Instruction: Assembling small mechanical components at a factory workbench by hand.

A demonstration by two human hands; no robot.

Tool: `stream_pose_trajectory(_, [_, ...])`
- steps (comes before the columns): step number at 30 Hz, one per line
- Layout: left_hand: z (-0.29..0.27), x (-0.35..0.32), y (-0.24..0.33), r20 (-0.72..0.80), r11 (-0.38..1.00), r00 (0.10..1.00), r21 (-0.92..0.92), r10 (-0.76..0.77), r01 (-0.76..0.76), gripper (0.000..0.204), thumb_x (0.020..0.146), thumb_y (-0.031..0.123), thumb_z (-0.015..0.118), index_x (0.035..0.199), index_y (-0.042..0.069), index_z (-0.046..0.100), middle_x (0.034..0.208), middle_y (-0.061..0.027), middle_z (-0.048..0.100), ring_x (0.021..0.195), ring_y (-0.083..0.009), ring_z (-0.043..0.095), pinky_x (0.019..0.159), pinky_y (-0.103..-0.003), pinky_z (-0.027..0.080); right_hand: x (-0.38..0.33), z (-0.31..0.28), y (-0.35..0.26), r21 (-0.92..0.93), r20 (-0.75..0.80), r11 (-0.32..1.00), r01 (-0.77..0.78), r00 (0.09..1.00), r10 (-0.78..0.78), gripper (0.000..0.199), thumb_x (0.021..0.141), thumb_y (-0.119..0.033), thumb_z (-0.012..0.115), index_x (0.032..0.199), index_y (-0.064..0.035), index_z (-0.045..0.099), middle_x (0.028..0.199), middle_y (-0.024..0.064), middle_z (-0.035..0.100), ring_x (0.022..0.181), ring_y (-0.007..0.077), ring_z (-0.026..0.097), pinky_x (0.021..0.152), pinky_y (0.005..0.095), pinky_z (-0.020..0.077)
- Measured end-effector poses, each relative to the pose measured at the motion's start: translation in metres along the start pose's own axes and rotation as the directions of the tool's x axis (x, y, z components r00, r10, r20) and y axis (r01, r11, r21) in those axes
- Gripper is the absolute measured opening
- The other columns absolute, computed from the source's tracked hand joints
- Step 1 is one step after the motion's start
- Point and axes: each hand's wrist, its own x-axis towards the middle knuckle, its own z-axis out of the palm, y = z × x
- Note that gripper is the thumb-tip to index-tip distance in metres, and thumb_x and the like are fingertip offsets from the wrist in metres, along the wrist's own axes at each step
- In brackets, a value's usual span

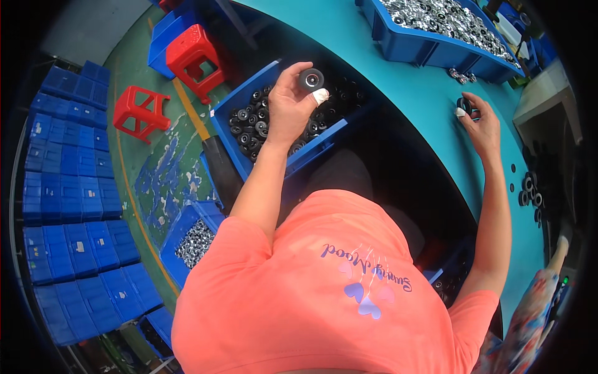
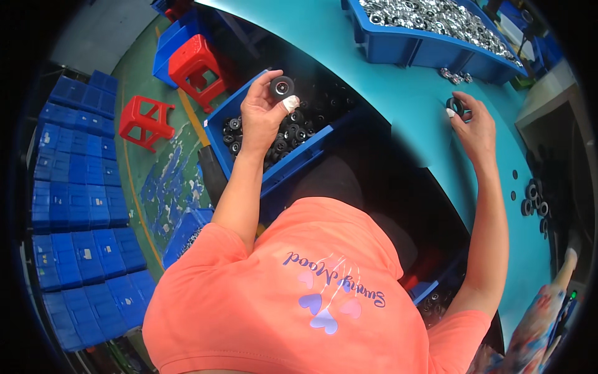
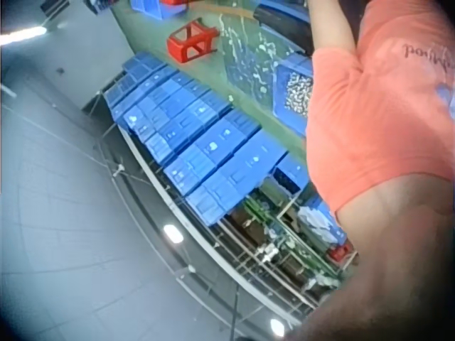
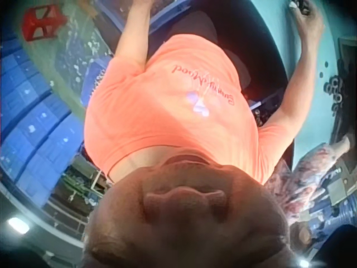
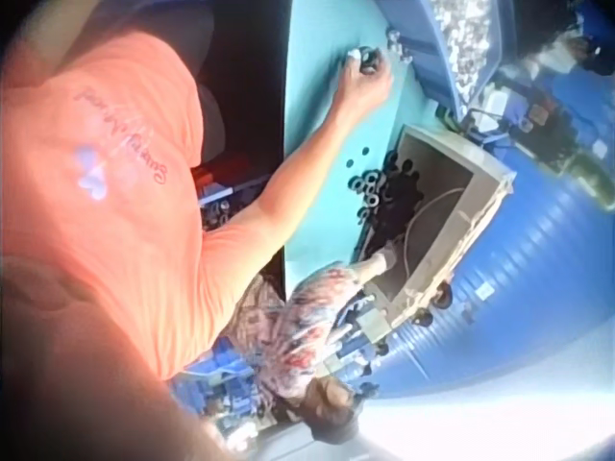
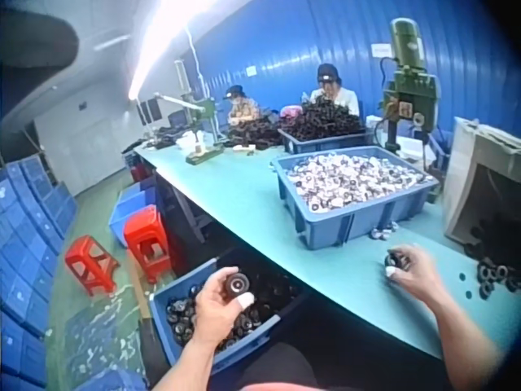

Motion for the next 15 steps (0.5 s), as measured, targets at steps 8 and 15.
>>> stream_pose_trajectory(8, [0.001,0.009,0.004,0.043,0.374,0.937,0.91,0.347,-0.18,0.053,0.079,0.0,0.074,0.13,0.008,0.059,0.111,-0.0086,0.059,0.092,-0.0161,0.062,0.079,-0.029,0.052,-0.008,0.01,0.01,0.157,-0.123,0.988,0.0,0.992,0.02,0.052,0.079,-0.02,0.079,0.128,-0.0122,0.065,0.109,0.0083,0.068,0.083,0.0131,0.063,0.077,0.031,0.0538])
stream_pose_trajectory(15, [0.115,0.02,-0.004,0.349,0.994,0.931,0.03,-0.11,0.107,0.028,0.098,0.003,0.056,0.125,0.0,0.061,0.101,-0.0094,0.067,0.088,-0.0117,0.064,0.078,-0.027,0.055,-0.01,0.005,-0.02,0.464,-0.148,0.88,0.099,0.988,-0.033,0.068,0.073,-0.017,0.083,0.135,-0.0112,0.054,0.113,0.007,0.07,0.088,0.0159,0.066,0.082,0.0314,0.0552])
